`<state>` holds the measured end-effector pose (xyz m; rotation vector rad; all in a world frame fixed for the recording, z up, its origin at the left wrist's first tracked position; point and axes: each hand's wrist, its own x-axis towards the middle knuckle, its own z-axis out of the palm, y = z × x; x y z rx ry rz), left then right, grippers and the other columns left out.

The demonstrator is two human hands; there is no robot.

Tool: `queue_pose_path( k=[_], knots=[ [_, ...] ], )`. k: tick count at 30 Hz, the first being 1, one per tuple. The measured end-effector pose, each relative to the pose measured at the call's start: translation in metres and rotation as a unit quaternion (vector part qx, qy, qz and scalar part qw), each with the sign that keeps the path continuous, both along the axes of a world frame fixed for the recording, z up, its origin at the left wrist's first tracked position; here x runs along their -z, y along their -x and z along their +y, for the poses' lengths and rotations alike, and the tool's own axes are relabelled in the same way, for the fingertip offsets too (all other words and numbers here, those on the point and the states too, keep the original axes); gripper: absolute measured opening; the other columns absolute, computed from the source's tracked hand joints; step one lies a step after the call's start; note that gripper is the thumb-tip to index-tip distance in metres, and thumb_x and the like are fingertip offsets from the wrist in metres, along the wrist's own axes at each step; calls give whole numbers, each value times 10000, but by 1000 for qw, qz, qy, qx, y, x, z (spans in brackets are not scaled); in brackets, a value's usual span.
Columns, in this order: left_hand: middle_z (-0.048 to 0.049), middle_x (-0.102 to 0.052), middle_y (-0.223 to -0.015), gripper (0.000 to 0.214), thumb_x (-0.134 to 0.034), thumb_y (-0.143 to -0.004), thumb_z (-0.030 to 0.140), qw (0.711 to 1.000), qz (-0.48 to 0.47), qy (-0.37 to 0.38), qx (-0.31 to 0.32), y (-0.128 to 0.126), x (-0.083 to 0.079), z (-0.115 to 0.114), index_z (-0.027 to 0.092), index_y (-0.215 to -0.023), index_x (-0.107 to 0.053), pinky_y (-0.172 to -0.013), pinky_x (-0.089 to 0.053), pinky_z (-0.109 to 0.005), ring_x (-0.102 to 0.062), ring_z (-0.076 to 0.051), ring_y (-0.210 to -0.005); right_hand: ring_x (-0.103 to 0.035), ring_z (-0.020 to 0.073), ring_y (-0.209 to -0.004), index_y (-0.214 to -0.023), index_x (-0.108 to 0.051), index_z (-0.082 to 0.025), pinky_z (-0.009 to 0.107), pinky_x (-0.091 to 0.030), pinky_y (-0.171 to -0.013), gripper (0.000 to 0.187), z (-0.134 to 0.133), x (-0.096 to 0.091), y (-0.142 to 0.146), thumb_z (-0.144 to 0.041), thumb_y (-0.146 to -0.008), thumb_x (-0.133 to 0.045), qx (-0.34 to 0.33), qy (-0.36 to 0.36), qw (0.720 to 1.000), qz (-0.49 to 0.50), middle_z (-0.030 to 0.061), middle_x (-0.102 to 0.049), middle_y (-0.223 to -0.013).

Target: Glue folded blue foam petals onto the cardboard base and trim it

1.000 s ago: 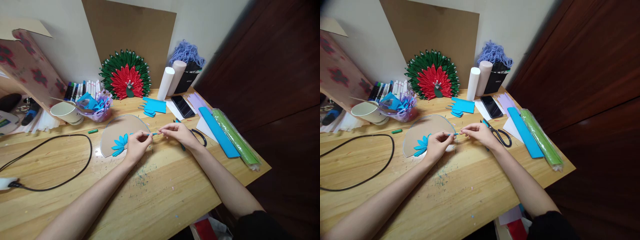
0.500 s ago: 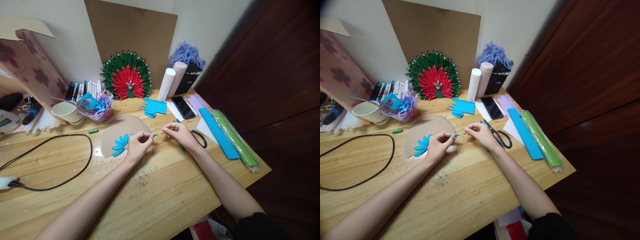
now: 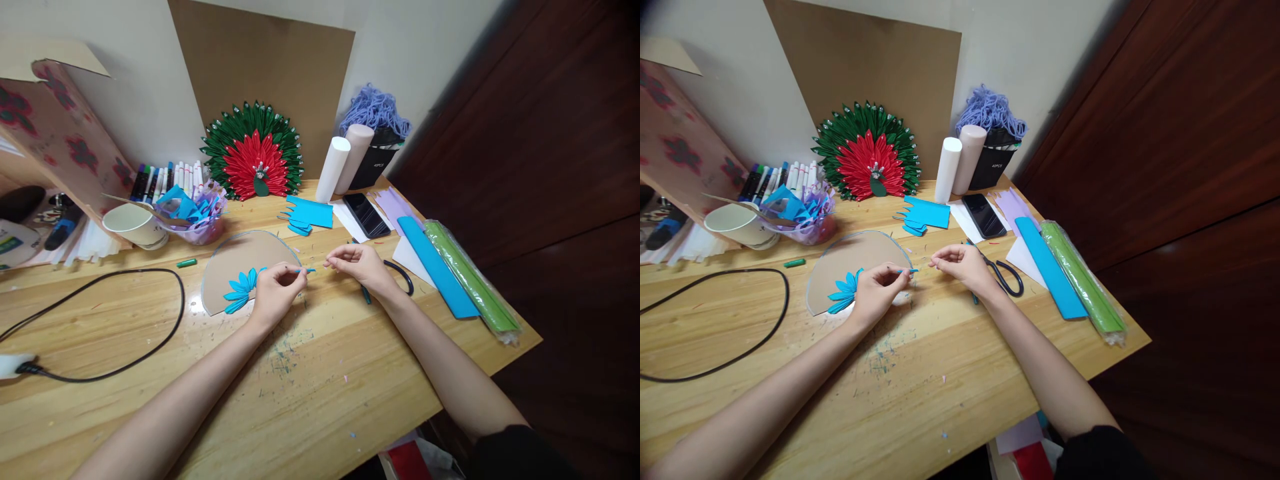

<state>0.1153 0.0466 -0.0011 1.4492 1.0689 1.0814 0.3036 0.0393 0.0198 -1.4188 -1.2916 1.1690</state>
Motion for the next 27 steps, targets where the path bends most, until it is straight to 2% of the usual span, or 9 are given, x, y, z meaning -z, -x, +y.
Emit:
queue_pose_path(
  k=[5, 16, 20, 24, 27],
  knots=[
    [-28, -641, -624, 158, -639, -689, 281, 1000, -7, 10, -2, -1, -2, 0, 130, -646, -665, -532, -441, -204, -570, -112, -554, -648, 150, -655, -678, -636, -145, 243, -491, -623, 225, 0, -3, 0, -358, -645, -700, 11, -14, 1000, -15, 68, -706, -708],
    [-30, -638, -631, 165, -625, -695, 284, 1000, 1, -4, 0, -1, -4, 0, 133, -639, -658, -541, -441, -216, -562, -113, -566, -673, 173, -739, -741, -657, -146, 279, -517, -704, 194, -1, -2, 0, -298, -631, -707, 10, -13, 1000, 1, 72, -719, -770],
    [-28, -639, -634, 163, -631, -691, 288, 1000, -2, 0, -2, 0, -5, 0, 136, -640, -663, -547, -445, -218, -564, -114, -569, -672, 187, -809, -800, -667, -157, 313, -521, -761, 210, -3, -3, -1, -283, -637, -709, -10, -20, 1000, 2, 71, -718, -835],
    [-25, -636, -620, 162, -640, -683, 290, 1000, -12, 6, -3, 0, -4, -1, 137, -635, -665, -541, -443, -218, -563, -116, -563, -664, 196, -767, -765, -674, -152, 329, -525, -729, 218, -3, -3, 0, -314, -626, -724, -2, -36, 998, -46, 72, -709, -797],
    [-28, -640, -628, 165, -635, -693, 289, 1000, -7, 6, -4, 0, -3, 0, 133, -647, -665, -547, -444, -217, -568, -115, -566, -654, 195, -771, -811, -695, -160, 332, -509, -738, 168, -2, -1, 0, -290, -721, -638, 20, -74, 991, -110, 68, -704, -790]
  ],
)
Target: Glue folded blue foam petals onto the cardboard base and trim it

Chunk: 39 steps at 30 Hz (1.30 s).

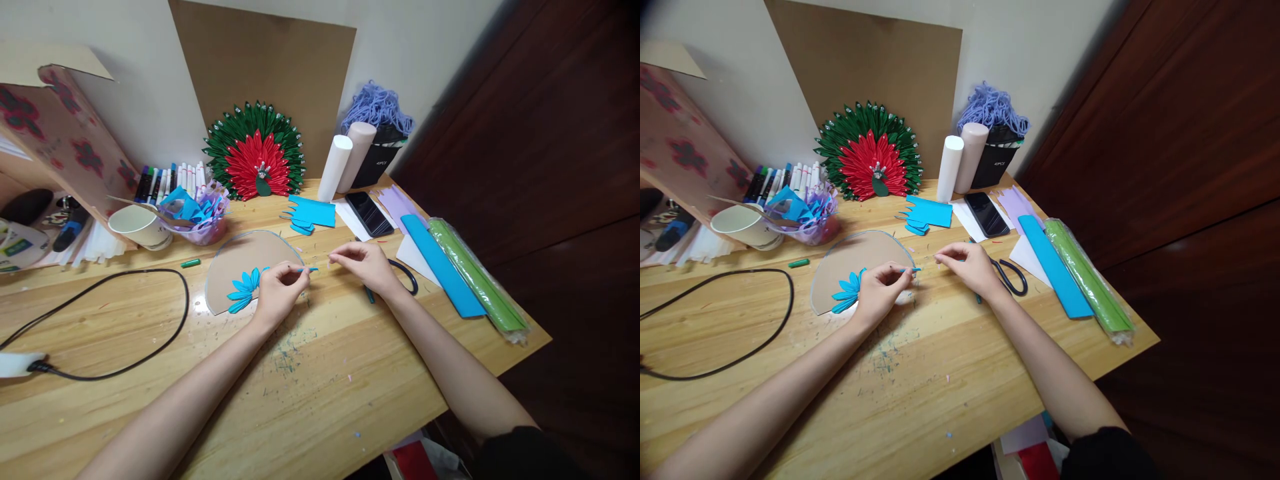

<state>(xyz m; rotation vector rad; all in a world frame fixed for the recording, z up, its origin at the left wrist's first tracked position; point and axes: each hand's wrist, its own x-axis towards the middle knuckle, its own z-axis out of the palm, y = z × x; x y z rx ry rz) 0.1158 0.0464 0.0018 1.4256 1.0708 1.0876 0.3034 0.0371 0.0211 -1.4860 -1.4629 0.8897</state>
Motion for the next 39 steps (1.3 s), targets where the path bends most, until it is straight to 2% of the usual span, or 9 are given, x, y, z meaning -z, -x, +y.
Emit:
queue_pose_path(
  k=[2, 5, 9, 12, 19, 23, 28, 34, 39],
  knots=[
    [-31, -642, -642, 169, -629, -704, 289, 1000, 7, -2, 2, 0, 1, 0, 130, -659, -666, -556, -444, -216, -571, -115, -576, -642, 185, -849, -931, -690, -182, 333, -483, -804, 222, 0, 1, -1, -200, -791, -519, 7, -41, 998, -39, 57, -701, -865],
    [-34, -641, -653, 180, -625, -712, 294, 1000, 12, -6, 4, 0, 2, 0, 125, -661, -664, -565, -442, -214, -571, -115, -588, -620, 167, -890, -999, -672, -209, 327, -451, -848, 332, -2, -2, -1, -103, -793, -433, 0, -95, 991, -93, 35, -690, -884],
    [-40, -644, -663, 186, -624, -717, 302, 1000, 7, 0, 8, 1, 1, 0, 126, -675, -669, -582, -458, -225, -580, -124, -602, -610, 171, -874, -911, -686, -209, 310, -460, -820, 183, -8, -12, 8, -202, -785, -554, -81, -110, 985, -105, 44, -673, -910],
    [-40, -647, -667, 184, -629, -716, 309, 1000, 3, 1, 13, 1, 1, 0, 133, -687, -677, -582, -465, -231, -582, -131, -609, -618, 179, -829, -882, -683, -204, 315, -489, -768, 173, -13, -13, 17, -298, -744, -637, -85, -88, 990, -77, 56, -676, -902],
    [-39, -638, -671, 192, -629, -731, 328, 999, 18, -18, 47, -1, 0, -2, 142, -719, -674, -559, -456, -223, -576, -127, -605, -649, 177, -800, -823, -686, -189, 310, -515, -746, 151, -11, -4, 21, -303, -734, -644, -56, -27, 998, 20, 53, -700, -855],
    [-51, -647, -775, 201, -675, -699, 317, 998, -31, -20, 49, -2, 3, -3, 146, -802, -649, -661, -494, -246, -615, -141, -701, -656, 181, -776, -790, -695, -168, 313, -513, -754, 191, -6, -3, 17, -319, -673, -696, -33, 24, 996, 81, 59, -713, -824],
    [-65, -644, -831, 204, -605, -768, 338, 998, -28, -21, 47, 0, 7, -1, 157, -848, -654, -702, -498, -268, -610, -158, -762, -651, 174, -748, -800, -699, -154, 296, -504, -706, 244, -4, -1, 15, -352, -657, -704, -52, 74, 991, 97, 65, -712, -805],
    [-64, -655, -833, 205, -599, -768, 347, 999, -29, -8, 43, 0, 7, -1, 165, -833, -667, -702, -488, -258, -604, -164, -770, -623, 152, -667, -786, -689, -148, 260, -483, -591, 286, -5, 1, 16, -404, -659, -697, -58, 85, 991, 89, 57, -692, -748],
    [-53, -647, -796, 192, -605, -760, 340, 999, -28, -6, 38, 0, 8, 0, 163, -800, -667, -682, -477, -248, -590, -154, -739, -601, 131, -636, -771, -675, -149, 235, -470, -557, 277, -3, 6, 17, -393, -645, -706, -31, 72, 990, 120, 50, -681, -741]
  ],
)
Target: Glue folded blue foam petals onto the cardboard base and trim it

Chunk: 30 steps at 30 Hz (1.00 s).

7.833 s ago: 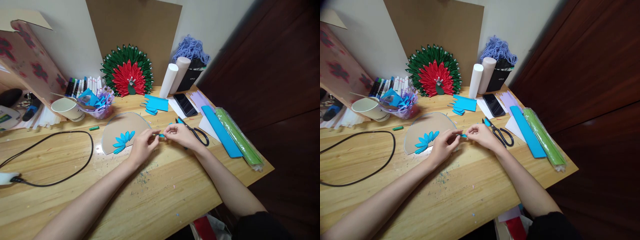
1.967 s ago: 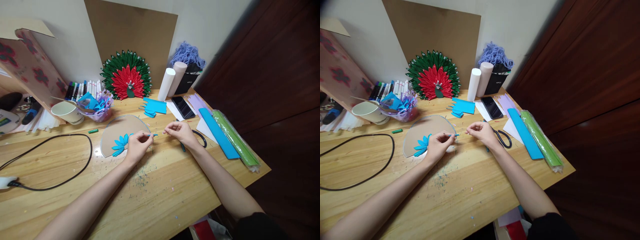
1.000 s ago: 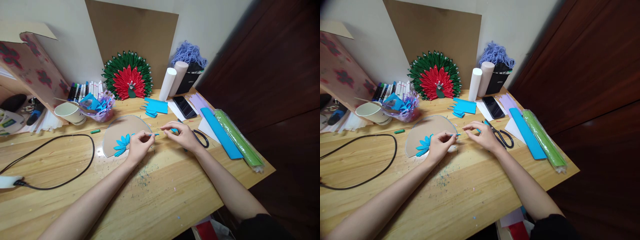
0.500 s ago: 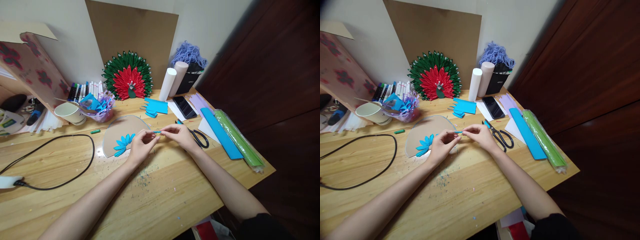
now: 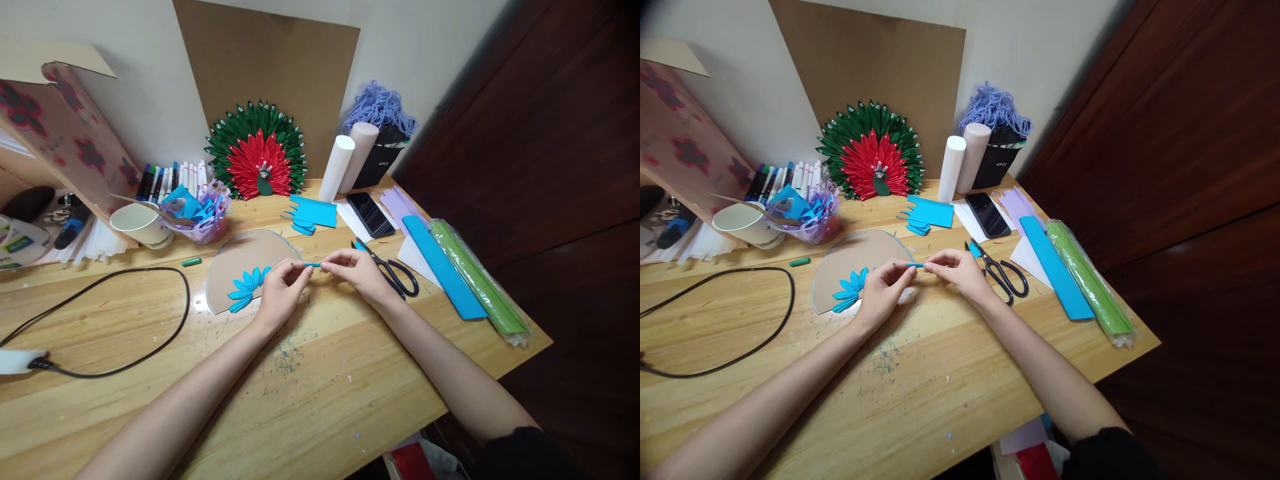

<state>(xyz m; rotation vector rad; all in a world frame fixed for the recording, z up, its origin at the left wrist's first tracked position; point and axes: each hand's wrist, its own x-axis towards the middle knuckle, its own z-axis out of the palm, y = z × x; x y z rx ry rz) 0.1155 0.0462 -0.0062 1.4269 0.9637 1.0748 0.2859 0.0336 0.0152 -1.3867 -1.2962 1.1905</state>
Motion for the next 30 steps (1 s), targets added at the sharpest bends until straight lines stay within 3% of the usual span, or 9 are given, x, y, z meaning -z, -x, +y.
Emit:
queue_pose_path(
  k=[4, 7, 11, 17, 24, 30],
  knots=[
    [-45, -641, -752, 181, -603, -762, 330, 1000, 12, -6, -8, 0, -1, 1, 157, -772, -653, -657, -468, -240, -582, -145, -701, -608, 141, -660, -793, -672, -156, 248, -477, -583, 254, -2, 0, 3, -375, -667, -692, 4, -24, 1000, -20, 55, -683, -773],
    [-32, -623, -703, 183, -606, -755, 329, 1000, 26, -8, -13, -1, -3, 0, 151, -736, -640, -605, -444, -224, -557, -130, -645, -604, 148, -696, -812, -677, -170, 260, -480, -612, 199, -6, -6, 5, -343, -717, -654, 1, -89, 992, -90, 52, -672, -804],
    [-19, -603, -673, 181, -603, -750, 322, 999, 43, -15, -16, -2, -4, -1, 146, -717, -625, -554, -417, -214, -528, -110, -588, -587, 155, -733, -821, -685, -204, 271, -472, -637, 122, -11, -15, 6, -277, -769, -603, -12, -180, 964, -198, 47, -661, -842],
    [-12, -598, -648, 157, -616, -716, 301, 999, 43, -11, -13, -2, -3, -1, 145, -703, -611, -539, -422, -211, -538, -107, -570, -588, 184, -800, -831, -692, -224, 313, -451, -741, 123, -12, -15, 4, -243, -803, -574, -35, -255, 922, -290, 42, -683, -827],
    [-12, -601, -653, 119, -613, -700, 255, 999, 43, -10, -6, -3, -4, -1, 137, -707, -602, -556, -443, -209, -552, -104, -577, -579, 179, -805, -863, -674, -204, 313, -449, -746, 123, -12, -11, 3, -214, -806, -565, -65, -308, 885, -343, 41, -693, -845],
    [-11, -593, -651, 104, -603, -696, 236, 998, 58, -4, 0, -3, -4, -2, 133, -710, -593, -563, -442, -211, -549, -103, -579, -575, 169, -764, -807, -664, -195, 298, -451, -705, 100, -13, -11, 7, -171, -782, -570, -54, -296, 891, -341, 38, -687, -796]
  ],
)
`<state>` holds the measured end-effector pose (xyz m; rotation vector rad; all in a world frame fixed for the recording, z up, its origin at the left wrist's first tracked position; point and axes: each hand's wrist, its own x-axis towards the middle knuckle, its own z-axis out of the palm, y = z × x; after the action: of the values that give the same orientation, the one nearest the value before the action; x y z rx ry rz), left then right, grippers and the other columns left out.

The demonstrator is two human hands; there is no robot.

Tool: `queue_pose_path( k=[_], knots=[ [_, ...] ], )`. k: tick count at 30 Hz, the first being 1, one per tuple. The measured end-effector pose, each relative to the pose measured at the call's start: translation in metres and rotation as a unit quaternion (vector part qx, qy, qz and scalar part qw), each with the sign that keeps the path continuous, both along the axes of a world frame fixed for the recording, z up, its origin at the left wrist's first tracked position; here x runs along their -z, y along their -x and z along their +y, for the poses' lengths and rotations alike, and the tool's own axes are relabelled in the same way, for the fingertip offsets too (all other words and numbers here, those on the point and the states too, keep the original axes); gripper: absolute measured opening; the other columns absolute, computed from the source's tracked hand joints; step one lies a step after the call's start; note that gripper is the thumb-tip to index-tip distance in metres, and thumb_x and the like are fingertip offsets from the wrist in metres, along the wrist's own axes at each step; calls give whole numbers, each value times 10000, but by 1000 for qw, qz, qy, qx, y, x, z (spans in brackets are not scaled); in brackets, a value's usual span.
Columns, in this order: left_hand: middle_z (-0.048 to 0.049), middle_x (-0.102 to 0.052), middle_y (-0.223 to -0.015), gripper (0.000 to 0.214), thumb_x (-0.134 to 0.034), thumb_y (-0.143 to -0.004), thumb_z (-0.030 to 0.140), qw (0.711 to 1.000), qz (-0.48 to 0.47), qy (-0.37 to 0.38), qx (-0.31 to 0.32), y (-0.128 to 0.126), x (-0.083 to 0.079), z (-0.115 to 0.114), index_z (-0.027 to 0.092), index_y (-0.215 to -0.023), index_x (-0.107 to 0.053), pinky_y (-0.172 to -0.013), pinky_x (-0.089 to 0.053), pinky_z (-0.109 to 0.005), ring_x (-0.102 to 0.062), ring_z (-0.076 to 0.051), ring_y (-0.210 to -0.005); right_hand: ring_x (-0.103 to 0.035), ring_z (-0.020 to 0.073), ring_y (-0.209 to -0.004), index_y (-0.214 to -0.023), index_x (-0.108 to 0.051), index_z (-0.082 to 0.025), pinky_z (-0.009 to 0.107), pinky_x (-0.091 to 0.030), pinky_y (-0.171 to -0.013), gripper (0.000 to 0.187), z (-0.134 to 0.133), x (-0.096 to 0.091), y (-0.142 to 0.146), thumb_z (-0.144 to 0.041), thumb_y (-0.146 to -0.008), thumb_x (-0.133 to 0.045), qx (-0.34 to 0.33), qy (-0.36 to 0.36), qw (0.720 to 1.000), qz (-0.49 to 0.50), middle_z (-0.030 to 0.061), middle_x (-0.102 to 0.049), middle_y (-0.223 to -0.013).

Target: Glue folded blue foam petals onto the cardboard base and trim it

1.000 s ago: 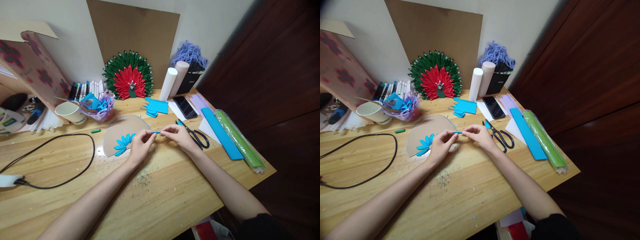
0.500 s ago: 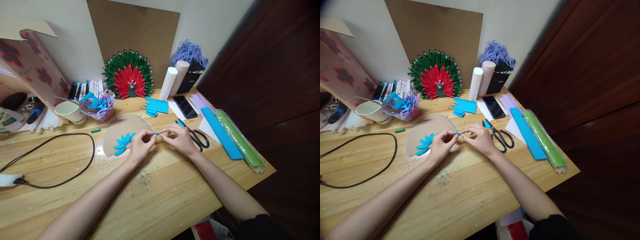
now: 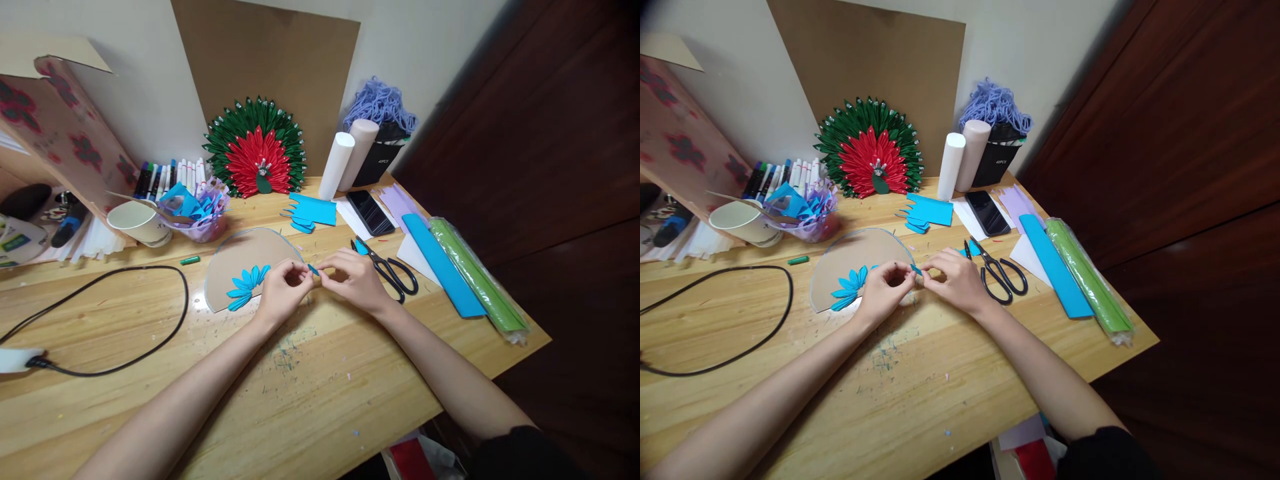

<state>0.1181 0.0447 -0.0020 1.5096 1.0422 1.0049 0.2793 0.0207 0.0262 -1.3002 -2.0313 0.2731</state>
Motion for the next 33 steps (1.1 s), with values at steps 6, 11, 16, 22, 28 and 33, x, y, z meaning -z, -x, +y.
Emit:
queue_pose_path(
  k=[6, 11, 16, 22, 28, 33],
  knots=[
    [-7, -585, -651, 83, -590, -686, 214, 1000, 1, -2, 2, 0, -3, -1, 132, -702, -585, -555, -434, -206, -541, -100, -580, -535, 131, -621, -791, -652, -179, 252, -422, -561, 70, 0, -2, 1, -214, -765, -597, 34, 56, 996, 56, 33, -661, -753],
    [-9, -583, -646, 84, -587, -692, 212, 1000, 14, -18, 15, -1, -3, -2, 128, -701, -590, -544, -427, -200, -535, -99, -577, -522, 119, -612, -736, -643, -172, 239, -415, -559, 45, 0, 0, 2, -178, -746, -599, 23, 75, 995, 60, 20, -653, -709],
    [-12, -581, -639, 85, -582, -702, 209, 999, 29, -27, 25, 0, -2, -2, 124, -701, -591, -530, -419, -196, -523, -96, -566, -493, 100, -556, -747, -635, -167, 235, -409, -531, 55, -1, -1, 2, -209, -741, -601, 42, 97, 992, 65, 20, -636, -717],
    [-19, -594, -642, 117, -585, -711, 239, 999, 33, -24, 36, 0, -1, -2, 124, -710, -602, -524, -420, -200, -529, -101, -566, -502, 94, -561, -735, -631, -166, 224, -413, -534, 44, 0, 0, 2, -191, -726, -596, 28, 122, 990, 66, 14, -627, -709],
    [-19, -600, -642, 112, -581, -706, 239, 998, 35, -27, 36, -1, -2, -1, 130, -707, -606, -522, -420, -207, -533, -106, -567, -496, 78, -514, -733, -594, -166, 210, -405, -499, 46, -1, 1, 2, -209, -733, -578, 31, 150, 985, 85, 5, -621, -708],
    [-10, -585, -624, 102, -578, -703, 229, 999, 29, -23, 29, -1, -1, -2, 130, -704, -602, -524, -418, -205, -523, -100, -556, -507, 80, -514, -736, -574, -166, 205, -408, -489, 58, 1, -1, -2, -224, -736, -571, 39, 167, 979, 113, 5, -612, -713]
  ],
)
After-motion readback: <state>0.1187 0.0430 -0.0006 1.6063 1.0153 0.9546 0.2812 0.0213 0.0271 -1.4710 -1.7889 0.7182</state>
